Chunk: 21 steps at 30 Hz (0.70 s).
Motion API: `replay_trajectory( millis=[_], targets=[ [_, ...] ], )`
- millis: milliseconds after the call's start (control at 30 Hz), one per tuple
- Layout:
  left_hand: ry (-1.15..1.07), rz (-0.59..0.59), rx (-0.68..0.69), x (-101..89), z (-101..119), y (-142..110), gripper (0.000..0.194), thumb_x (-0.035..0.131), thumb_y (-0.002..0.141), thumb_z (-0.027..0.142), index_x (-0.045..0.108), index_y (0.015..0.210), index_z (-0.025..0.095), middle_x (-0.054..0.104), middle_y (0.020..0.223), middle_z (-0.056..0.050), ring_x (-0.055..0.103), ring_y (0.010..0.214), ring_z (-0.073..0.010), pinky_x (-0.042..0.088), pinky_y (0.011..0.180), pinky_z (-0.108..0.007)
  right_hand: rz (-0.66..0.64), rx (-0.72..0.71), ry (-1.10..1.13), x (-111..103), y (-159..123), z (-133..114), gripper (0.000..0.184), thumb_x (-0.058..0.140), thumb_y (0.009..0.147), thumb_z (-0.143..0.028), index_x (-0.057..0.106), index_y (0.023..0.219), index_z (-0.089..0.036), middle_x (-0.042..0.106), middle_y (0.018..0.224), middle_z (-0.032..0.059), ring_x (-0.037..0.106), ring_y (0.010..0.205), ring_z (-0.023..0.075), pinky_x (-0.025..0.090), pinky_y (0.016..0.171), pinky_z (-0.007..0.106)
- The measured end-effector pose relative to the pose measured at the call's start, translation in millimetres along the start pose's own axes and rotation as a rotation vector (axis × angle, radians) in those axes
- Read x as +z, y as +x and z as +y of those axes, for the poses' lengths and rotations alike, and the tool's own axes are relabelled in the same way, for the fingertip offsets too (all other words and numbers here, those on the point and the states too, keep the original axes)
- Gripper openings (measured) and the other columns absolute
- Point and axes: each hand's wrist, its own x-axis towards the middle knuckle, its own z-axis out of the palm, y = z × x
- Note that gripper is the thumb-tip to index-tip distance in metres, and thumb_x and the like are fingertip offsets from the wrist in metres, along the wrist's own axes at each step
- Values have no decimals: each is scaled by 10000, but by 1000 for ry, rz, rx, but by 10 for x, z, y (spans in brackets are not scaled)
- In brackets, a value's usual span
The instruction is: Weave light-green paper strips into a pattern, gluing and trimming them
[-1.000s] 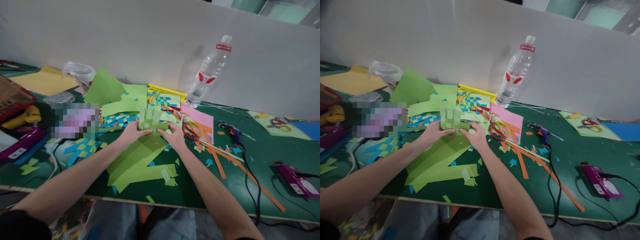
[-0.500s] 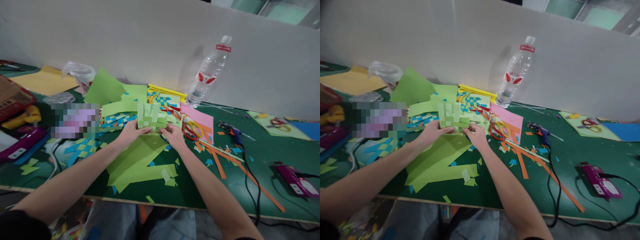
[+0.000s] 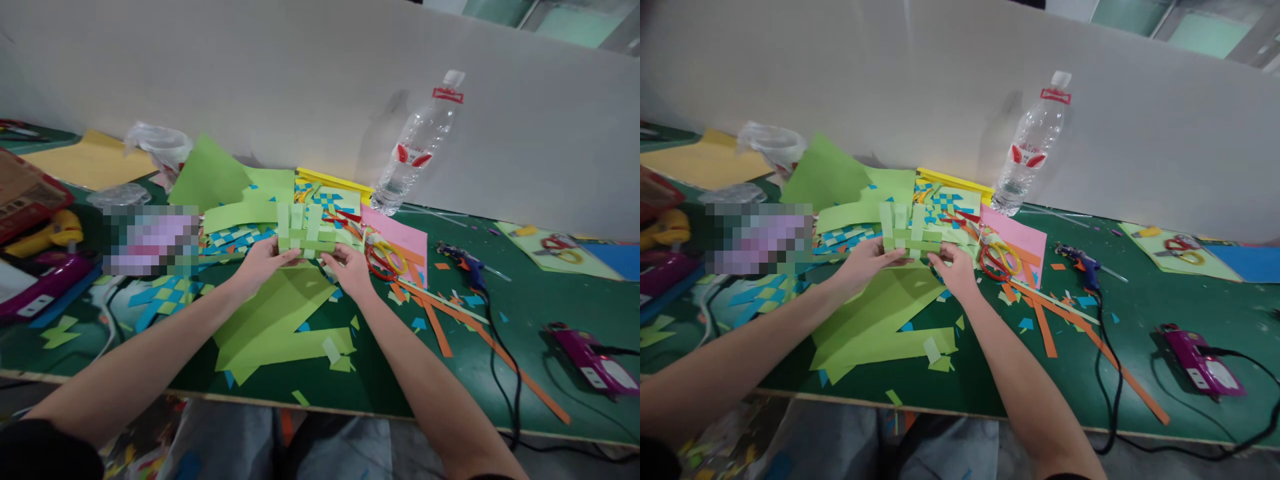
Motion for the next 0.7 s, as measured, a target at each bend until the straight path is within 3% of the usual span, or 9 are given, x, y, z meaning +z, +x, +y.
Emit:
replay_trajectory(
  millis=[300, 500, 700],
  targets=[
    [81, -1, -15, -51, -64, 22, 485, 796, 645, 454, 701, 1008, 145, 745, 978, -105, 708, 893, -254, 531, 914, -435, 38, 26, -10, -1, 3, -46, 239, 648, 761, -378, 660, 876, -169, 709, 781, 42, 668, 667, 163, 542, 707, 301],
    [123, -12, 20, -32, -34, 5, 511, 828, 611, 401, 669, 1033, 160, 723, 1066, -111, 689, 957, -267, 522, 916, -446, 51, 7, 1, 6, -15, -63, 245, 659, 756, -401, 665, 844, -172, 700, 741, 38, 670, 668, 174, 551, 715, 311],
    [94, 84, 46, 6, 9, -22, 605, 866, 548, 353, 625, 1068, 160, 707, 1109, -114, 680, 982, -273, 544, 891, -430, 12, 26, 55, 44, -47, -82, 295, 695, 730, -447, 668, 849, -179, 713, 757, 47, 686, 690, 183, 554, 734, 327]
  ],
)
